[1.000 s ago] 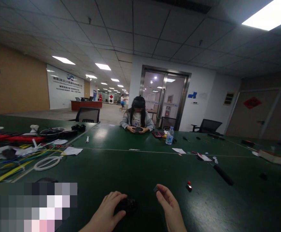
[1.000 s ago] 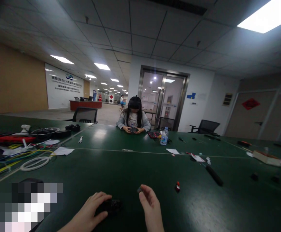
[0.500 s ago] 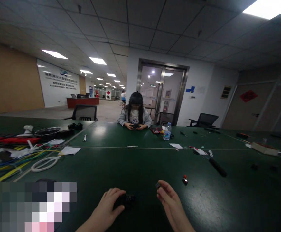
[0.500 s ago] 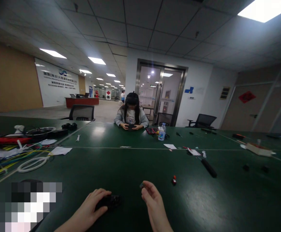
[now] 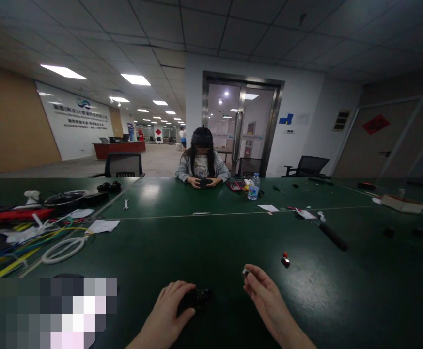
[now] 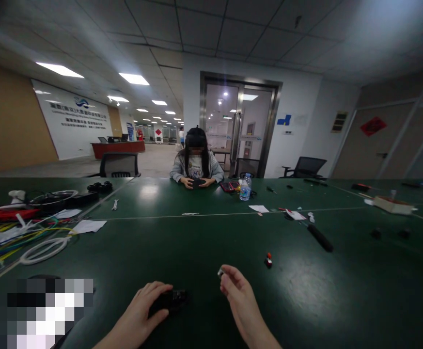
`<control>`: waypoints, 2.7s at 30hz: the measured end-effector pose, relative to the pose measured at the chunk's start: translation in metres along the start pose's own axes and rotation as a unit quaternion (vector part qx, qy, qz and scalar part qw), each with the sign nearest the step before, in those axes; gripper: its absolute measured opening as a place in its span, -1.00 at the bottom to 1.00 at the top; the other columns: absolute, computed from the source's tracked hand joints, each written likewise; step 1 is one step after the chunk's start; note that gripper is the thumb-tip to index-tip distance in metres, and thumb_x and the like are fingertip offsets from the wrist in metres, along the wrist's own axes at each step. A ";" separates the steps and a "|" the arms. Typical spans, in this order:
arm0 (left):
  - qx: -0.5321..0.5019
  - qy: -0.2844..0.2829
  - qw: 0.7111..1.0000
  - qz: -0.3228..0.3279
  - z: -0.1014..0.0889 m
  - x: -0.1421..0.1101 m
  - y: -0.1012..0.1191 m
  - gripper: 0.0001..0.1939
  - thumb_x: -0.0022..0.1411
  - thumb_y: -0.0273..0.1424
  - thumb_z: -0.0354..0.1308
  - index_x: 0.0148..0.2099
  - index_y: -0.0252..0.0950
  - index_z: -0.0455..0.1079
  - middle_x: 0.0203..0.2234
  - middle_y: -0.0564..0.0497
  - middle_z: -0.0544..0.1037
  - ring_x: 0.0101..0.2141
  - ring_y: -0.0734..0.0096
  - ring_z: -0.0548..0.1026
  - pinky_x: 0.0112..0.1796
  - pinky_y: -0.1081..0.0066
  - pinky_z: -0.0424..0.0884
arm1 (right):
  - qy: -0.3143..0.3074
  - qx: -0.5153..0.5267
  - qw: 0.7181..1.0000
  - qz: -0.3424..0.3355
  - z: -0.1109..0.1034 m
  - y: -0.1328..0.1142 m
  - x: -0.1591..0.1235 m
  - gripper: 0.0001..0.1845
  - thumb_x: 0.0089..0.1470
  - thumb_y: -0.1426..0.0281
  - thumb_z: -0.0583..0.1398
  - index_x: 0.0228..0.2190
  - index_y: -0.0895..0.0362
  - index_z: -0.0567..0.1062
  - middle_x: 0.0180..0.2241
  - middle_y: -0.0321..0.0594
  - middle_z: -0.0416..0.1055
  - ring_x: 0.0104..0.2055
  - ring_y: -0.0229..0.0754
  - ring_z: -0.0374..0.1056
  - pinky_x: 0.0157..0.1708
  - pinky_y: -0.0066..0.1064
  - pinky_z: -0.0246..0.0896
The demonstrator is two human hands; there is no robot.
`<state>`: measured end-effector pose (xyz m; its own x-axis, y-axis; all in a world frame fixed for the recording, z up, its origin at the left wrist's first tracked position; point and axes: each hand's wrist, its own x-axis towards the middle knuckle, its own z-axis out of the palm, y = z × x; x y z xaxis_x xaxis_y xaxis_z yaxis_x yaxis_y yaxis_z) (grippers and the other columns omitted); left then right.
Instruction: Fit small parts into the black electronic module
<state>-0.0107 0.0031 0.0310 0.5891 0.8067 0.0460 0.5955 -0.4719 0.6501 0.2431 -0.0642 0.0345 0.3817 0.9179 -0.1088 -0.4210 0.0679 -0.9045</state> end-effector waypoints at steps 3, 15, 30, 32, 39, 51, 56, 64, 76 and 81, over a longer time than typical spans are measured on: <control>-0.003 -0.008 1.000 -0.011 -0.001 0.001 0.001 -0.60 0.13 -0.35 0.09 0.06 -0.14 0.28 -0.02 -0.01 0.38 0.00 0.15 0.28 0.00 0.19 0.18 | 0.002 0.016 1.000 0.009 -0.005 0.002 0.001 -0.65 -0.23 0.24 0.36 -0.32 0.08 0.53 -0.38 -0.28 0.43 -0.38 -0.26 0.31 -0.28 -0.36 0.25; -0.012 -0.005 1.000 -0.017 -0.002 -0.002 0.005 -0.61 0.10 -0.37 0.12 0.03 -0.15 0.29 -0.04 0.01 0.39 -0.01 0.19 0.28 0.01 0.24 0.16 | -0.013 0.052 0.998 0.039 0.011 -0.014 0.004 -0.61 -0.32 0.31 0.40 -0.34 0.11 0.53 -0.38 -0.30 0.44 -0.40 -0.30 0.30 -0.35 -0.45 0.22; -0.052 -0.003 0.998 -0.040 -0.004 -0.001 0.011 -0.59 0.04 -0.46 0.13 -0.01 -0.15 0.32 -0.08 0.01 0.40 -0.06 0.20 0.30 -0.02 0.23 0.19 | -0.015 0.063 0.994 0.083 0.016 0.006 0.010 -0.56 -0.40 0.23 0.42 -0.37 0.09 0.54 -0.45 -0.32 0.43 -0.44 -0.31 0.29 -0.40 -0.48 0.23; -0.059 0.001 0.997 -0.040 -0.004 -0.001 0.012 -0.58 0.03 -0.46 0.15 -0.01 -0.15 0.32 -0.08 0.01 0.40 -0.06 0.20 0.30 -0.01 0.23 0.18 | -0.013 0.052 0.994 0.092 0.016 0.007 0.011 -0.50 -0.49 0.22 0.45 -0.38 0.10 0.55 -0.48 -0.32 0.43 -0.47 -0.32 0.27 -0.43 -0.49 0.21; -0.057 0.016 0.998 -0.029 -0.003 -0.001 0.011 -0.58 0.04 -0.46 0.14 0.00 -0.15 0.31 -0.09 0.02 0.40 -0.07 0.20 0.31 -0.03 0.25 0.19 | -0.032 -0.002 0.997 0.074 0.014 0.012 0.015 -0.54 -0.47 0.18 0.43 -0.42 0.09 0.56 -0.47 -0.29 0.42 -0.48 -0.30 0.27 -0.45 -0.46 0.22; -0.044 0.024 0.999 -0.010 -0.001 -0.001 0.012 -0.59 0.05 -0.45 0.13 0.00 -0.16 0.31 -0.10 0.01 0.41 -0.08 0.21 0.31 -0.03 0.25 0.19 | -0.182 -0.256 0.949 -0.019 0.038 0.024 0.015 -0.60 -0.13 0.13 0.26 -0.27 0.12 0.50 -0.31 -0.19 0.46 -0.20 -0.09 0.34 -0.16 -0.31 0.20; -0.043 0.019 0.999 -0.012 -0.002 0.000 0.012 -0.60 0.06 -0.45 0.12 0.00 -0.16 0.31 -0.10 0.01 0.41 -0.08 0.21 0.31 -0.04 0.27 0.20 | -0.215 -0.387 0.894 -0.074 0.050 0.026 0.009 -0.75 -0.06 0.29 0.19 -0.28 0.09 0.49 -0.29 -0.20 0.43 -0.20 -0.09 0.32 -0.14 -0.29 0.17; -0.052 0.029 0.998 0.002 -0.001 -0.001 0.010 -0.62 0.06 -0.44 0.13 -0.02 -0.16 0.33 -0.13 0.01 0.42 -0.10 0.21 0.32 -0.06 0.27 0.21 | -0.232 -0.464 0.848 -0.109 0.057 0.024 -0.001 -0.79 -0.12 0.45 0.21 -0.34 0.01 0.52 -0.22 -0.22 0.38 -0.10 -0.08 0.26 -0.06 -0.31 0.10; -0.050 0.037 0.998 0.002 0.000 -0.001 0.012 -0.62 0.04 -0.46 0.13 -0.03 -0.18 0.33 -0.14 0.00 0.42 -0.11 0.21 0.33 -0.08 0.29 0.22 | -0.236 -0.494 0.828 -0.121 0.054 0.028 0.004 -0.73 -0.14 0.47 0.20 -0.33 -0.02 0.53 -0.23 -0.23 0.36 -0.10 -0.07 0.25 -0.07 -0.31 0.11; -0.053 0.037 0.998 0.009 0.001 -0.001 0.010 -0.62 0.05 -0.47 0.12 -0.02 -0.17 0.33 -0.13 0.01 0.43 -0.11 0.21 0.32 -0.07 0.28 0.21 | -0.237 -0.507 0.821 -0.112 0.055 0.026 0.001 -0.69 -0.17 0.47 0.20 -0.30 -0.02 0.51 -0.20 -0.23 0.35 -0.09 -0.07 0.26 -0.07 -0.31 0.12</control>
<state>-0.0046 -0.0029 0.0373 0.5552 0.8243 0.1107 0.5217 -0.4488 0.7255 0.1870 -0.0398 0.0336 -0.1087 0.9921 0.0631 0.6102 0.1167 -0.7836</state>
